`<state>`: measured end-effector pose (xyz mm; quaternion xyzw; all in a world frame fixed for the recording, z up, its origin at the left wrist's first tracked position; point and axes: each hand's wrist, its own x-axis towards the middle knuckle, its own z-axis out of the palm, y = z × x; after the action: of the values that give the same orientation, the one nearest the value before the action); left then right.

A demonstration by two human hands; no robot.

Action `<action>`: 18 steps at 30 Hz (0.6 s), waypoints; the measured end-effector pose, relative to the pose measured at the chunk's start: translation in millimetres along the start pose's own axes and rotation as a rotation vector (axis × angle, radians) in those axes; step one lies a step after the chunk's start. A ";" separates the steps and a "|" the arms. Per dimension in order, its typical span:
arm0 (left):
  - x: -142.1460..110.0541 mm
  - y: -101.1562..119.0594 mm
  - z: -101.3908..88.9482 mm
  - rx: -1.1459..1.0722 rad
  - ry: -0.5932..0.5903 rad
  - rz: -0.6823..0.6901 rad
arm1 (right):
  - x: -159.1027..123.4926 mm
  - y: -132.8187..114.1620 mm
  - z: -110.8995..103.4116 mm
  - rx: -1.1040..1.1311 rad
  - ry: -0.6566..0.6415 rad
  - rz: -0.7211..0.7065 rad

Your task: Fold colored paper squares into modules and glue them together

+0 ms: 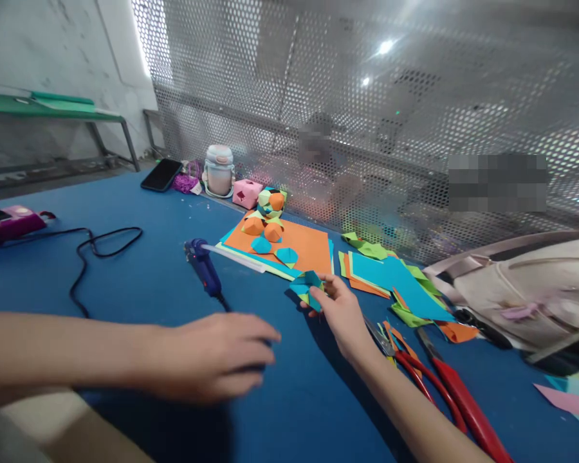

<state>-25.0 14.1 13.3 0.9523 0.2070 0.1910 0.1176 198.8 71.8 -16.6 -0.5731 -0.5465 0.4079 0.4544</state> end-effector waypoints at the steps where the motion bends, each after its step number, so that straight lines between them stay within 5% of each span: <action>1: 7.6 -10.9 -1.8 -0.023 0.018 -0.081 | 4.9 -0.2 -1.8 -0.057 0.002 -0.026; 5: 27.7 -51.6 -0.6 -0.069 0.089 -0.439 | 10.2 3.4 -11.2 -0.536 -0.026 -0.400; 9: 27.3 -61.5 5.7 -0.053 0.036 -0.451 | -4.5 6.6 -18.9 -0.988 -0.166 -0.748; 14: 21.3 -40.1 9.6 -0.017 -0.013 -0.347 | 10.0 -8.4 -12.0 -1.050 -0.019 -0.860; 18: 23.6 -25.9 12.7 0.024 -0.080 -0.252 | 59.2 -25.2 18.8 -1.024 -0.179 -0.790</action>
<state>-8.9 45.6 1.4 0.9269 0.3223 0.1344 0.1375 178.3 132.0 4.7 -0.4369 -0.8770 -0.0557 0.1921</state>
